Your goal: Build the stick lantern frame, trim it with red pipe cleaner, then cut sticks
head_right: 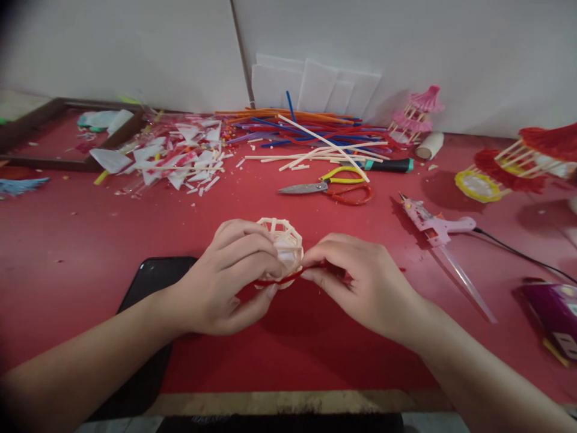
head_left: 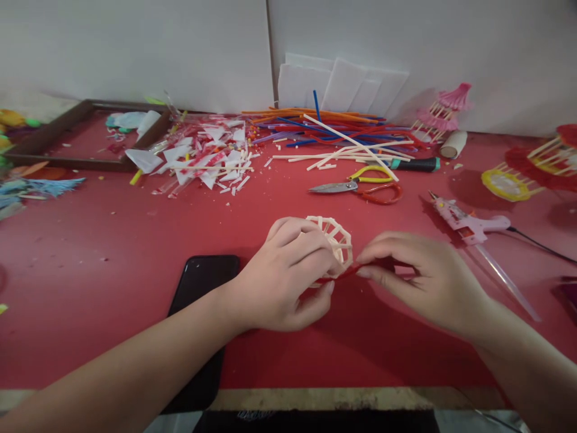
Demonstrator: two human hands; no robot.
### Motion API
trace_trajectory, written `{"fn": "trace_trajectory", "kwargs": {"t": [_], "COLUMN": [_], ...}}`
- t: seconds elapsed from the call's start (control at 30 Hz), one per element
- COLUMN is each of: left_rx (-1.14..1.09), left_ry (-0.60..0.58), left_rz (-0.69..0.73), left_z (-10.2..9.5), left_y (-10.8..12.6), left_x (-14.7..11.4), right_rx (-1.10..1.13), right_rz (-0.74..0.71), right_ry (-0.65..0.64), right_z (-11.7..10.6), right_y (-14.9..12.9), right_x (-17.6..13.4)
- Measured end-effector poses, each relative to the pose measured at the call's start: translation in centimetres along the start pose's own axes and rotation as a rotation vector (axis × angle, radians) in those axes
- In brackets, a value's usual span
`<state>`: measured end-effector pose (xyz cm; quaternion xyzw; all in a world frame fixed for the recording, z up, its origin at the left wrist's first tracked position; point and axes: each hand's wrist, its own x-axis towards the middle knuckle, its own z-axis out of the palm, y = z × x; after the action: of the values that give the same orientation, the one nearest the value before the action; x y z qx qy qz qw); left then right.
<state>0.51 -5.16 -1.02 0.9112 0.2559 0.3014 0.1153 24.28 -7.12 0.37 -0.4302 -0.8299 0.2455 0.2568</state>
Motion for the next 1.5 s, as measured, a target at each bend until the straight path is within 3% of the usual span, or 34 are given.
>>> {"fn": "trace_trajectory", "kwargs": {"t": [0.13,0.37,0.7,1.03,1.5], "left_rx": [-0.037,-0.088,-0.054,0.068,0.052], "left_ry": [-0.018,-0.045,0.062,0.098,0.067], "left_rz": [0.034,0.117,0.104,0.07,0.02], "left_z": [-0.1,-0.2,0.0,0.4,0.5], "left_y": [-0.1,-0.1,0.1,0.5,0.3], "left_x": [0.1,0.1,0.0,0.0,0.0], "right_rx": [0.03,0.068,0.174,0.137,0.19], "right_rz": [0.021,-0.075,-0.024,0.065,0.114], "right_ry": [-0.024,-0.032,-0.039,0.102,0.151], "right_z": [-0.4,-0.2,0.4,2.3,3.1], "right_y": [0.1,0.4,0.5,-1.3,-1.3], "right_x": [0.0,0.0,-0.1,-0.8,-0.8]}}
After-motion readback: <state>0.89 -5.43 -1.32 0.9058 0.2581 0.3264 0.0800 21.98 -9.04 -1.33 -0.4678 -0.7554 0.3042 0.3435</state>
